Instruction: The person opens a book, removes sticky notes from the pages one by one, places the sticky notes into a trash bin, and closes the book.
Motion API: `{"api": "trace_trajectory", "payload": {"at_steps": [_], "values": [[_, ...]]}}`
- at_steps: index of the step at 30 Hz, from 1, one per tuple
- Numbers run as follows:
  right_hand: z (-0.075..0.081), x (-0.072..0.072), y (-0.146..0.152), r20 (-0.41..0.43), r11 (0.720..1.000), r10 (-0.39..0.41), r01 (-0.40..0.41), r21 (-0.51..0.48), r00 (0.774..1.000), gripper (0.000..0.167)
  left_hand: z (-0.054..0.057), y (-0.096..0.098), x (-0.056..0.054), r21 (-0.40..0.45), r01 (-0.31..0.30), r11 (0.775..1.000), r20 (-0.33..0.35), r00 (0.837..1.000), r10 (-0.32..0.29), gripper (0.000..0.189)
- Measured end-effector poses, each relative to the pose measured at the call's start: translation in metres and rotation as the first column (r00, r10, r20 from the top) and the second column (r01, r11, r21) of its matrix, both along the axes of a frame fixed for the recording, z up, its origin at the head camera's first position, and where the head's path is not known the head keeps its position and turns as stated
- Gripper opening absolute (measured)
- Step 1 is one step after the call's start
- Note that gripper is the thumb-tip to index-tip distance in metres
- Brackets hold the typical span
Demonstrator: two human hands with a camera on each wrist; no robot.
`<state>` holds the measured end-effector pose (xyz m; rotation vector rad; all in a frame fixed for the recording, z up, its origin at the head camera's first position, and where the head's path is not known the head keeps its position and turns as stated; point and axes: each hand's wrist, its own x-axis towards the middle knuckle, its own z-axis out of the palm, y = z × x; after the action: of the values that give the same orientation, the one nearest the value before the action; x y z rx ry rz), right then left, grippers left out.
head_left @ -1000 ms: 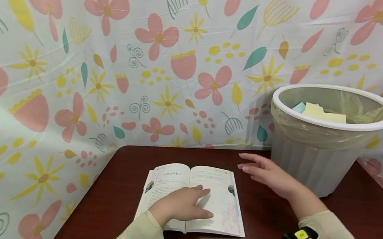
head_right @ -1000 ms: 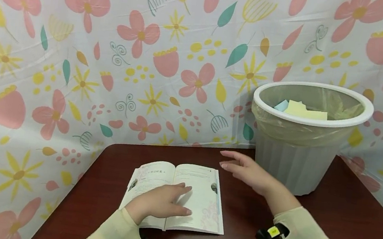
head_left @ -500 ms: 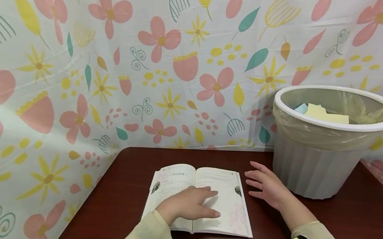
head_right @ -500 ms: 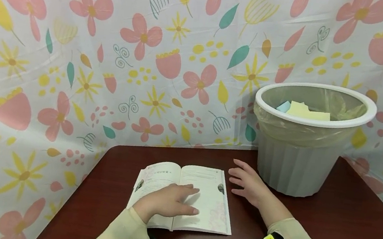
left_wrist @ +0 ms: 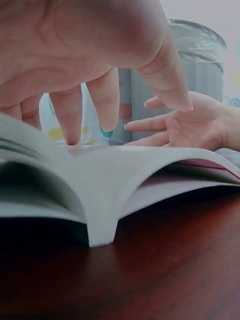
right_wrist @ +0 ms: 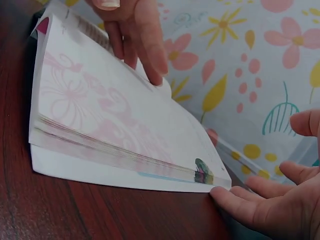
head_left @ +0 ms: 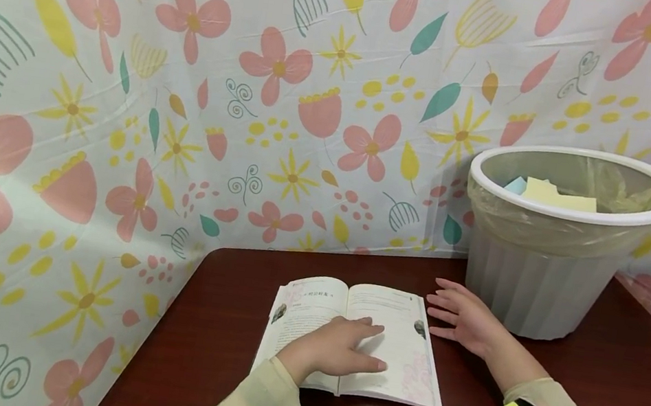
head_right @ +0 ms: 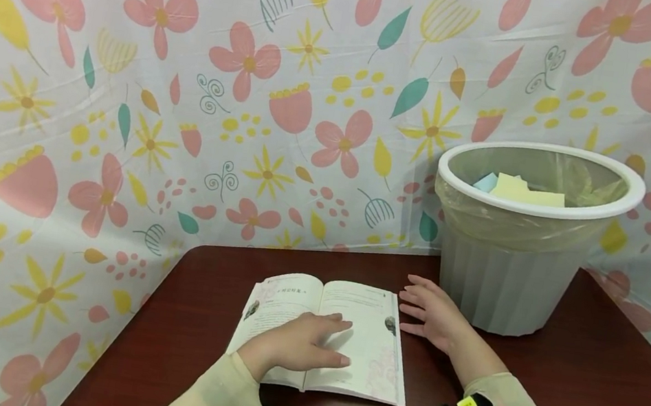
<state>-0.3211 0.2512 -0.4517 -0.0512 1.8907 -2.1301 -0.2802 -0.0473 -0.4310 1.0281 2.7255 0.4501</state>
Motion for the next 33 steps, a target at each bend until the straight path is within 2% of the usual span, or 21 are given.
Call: {"api": "trace_trajectory", "payload": {"at_steps": [9,18,25,29,33], "values": [[0.002,0.002,-0.001,0.037,0.998,-0.022,0.024,-0.064,0.999,0.066,-0.005,0.000,-0.001,0.039,-0.002,0.999,0.007,1.000,0.002,0.073],[0.003,0.006,-0.013,0.018,0.998,-0.039,0.040,-0.041,0.999,0.065,0.001,-0.003,0.000,0.151,-0.065,0.986,0.097,0.994,0.051,0.074],[-0.002,0.009,-0.029,-0.021,0.997,-0.066,0.065,-0.052,0.998,0.058,-0.001,-0.006,-0.002,0.226,-0.108,0.968,0.125,0.989,0.081,0.070],[-0.002,0.010,-0.040,-0.033,0.998,-0.069,0.069,-0.013,0.997,0.063,-0.002,-0.008,-0.005,0.265,-0.154,0.952,0.161,0.980,0.113,0.068],[0.001,0.015,-0.053,-0.025,0.995,-0.051,0.053,0.083,0.998,0.071,-0.002,-0.009,-0.005,0.299,-0.200,0.933,0.185,0.972,0.149,0.067]]}}
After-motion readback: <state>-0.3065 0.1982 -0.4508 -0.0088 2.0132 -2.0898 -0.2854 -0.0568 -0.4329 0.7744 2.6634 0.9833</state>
